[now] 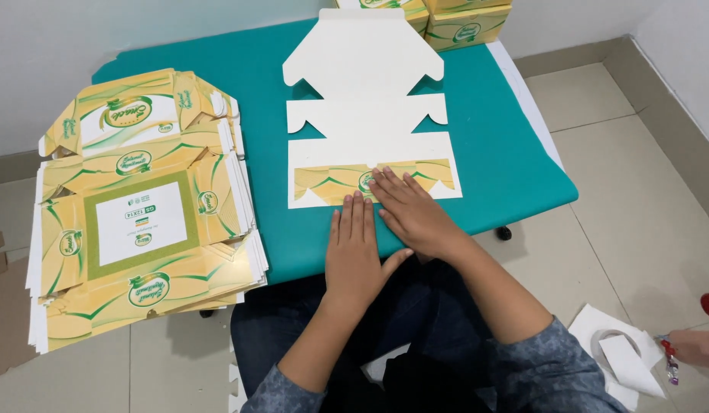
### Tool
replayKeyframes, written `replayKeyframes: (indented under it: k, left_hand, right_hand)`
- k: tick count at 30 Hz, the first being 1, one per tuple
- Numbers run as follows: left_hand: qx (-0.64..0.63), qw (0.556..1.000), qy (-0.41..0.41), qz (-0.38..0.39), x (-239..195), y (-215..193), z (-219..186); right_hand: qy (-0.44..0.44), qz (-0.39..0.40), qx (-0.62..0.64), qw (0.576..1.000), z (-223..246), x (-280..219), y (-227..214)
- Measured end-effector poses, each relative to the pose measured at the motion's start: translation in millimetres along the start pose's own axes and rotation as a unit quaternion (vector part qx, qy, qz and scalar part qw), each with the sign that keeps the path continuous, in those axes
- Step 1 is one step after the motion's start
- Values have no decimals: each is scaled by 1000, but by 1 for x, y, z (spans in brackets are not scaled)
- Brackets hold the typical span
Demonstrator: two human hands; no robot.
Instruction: The person folds a flat cardboard box blank into a finished rectangular box. They fold the side flaps, tuck the tabs into slots, and close the lid to complete the assembly.
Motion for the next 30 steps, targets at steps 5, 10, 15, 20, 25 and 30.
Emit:
replayKeyframes:
  k: [5, 10, 15, 20, 25, 30]
  left_hand:
    - [-27, 999, 15, -20, 4, -11, 9]
    - [-62, 998, -18, 25, 31, -9, 44]
    - [-48, 998, -30, 26, 25, 2, 44]
    - [-46, 997, -41, 40, 17, 5, 50]
    - [-63, 996, -35, 55, 5, -4, 53]
    - [-60, 997, -36, 32, 4, 0, 53]
  right_hand:
    - [56, -6, -9, 998, -25, -15, -5]
    - [103, -6, -32, 994, -30, -13, 7]
    - [88, -22, -18, 996, 12, 11, 14]
    - [41, -26, -39, 998, 20, 18, 24]
    - [155, -30, -58, 986, -26, -25, 14]
    - [206, -35, -79, 975, -36, -39, 15]
Point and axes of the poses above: each hand's wrist, its own x-axis towards the middle knuckle, its own y-axis out of the palm, z = x × y, the point moved 4 cm from there along x, towards the middle knuckle
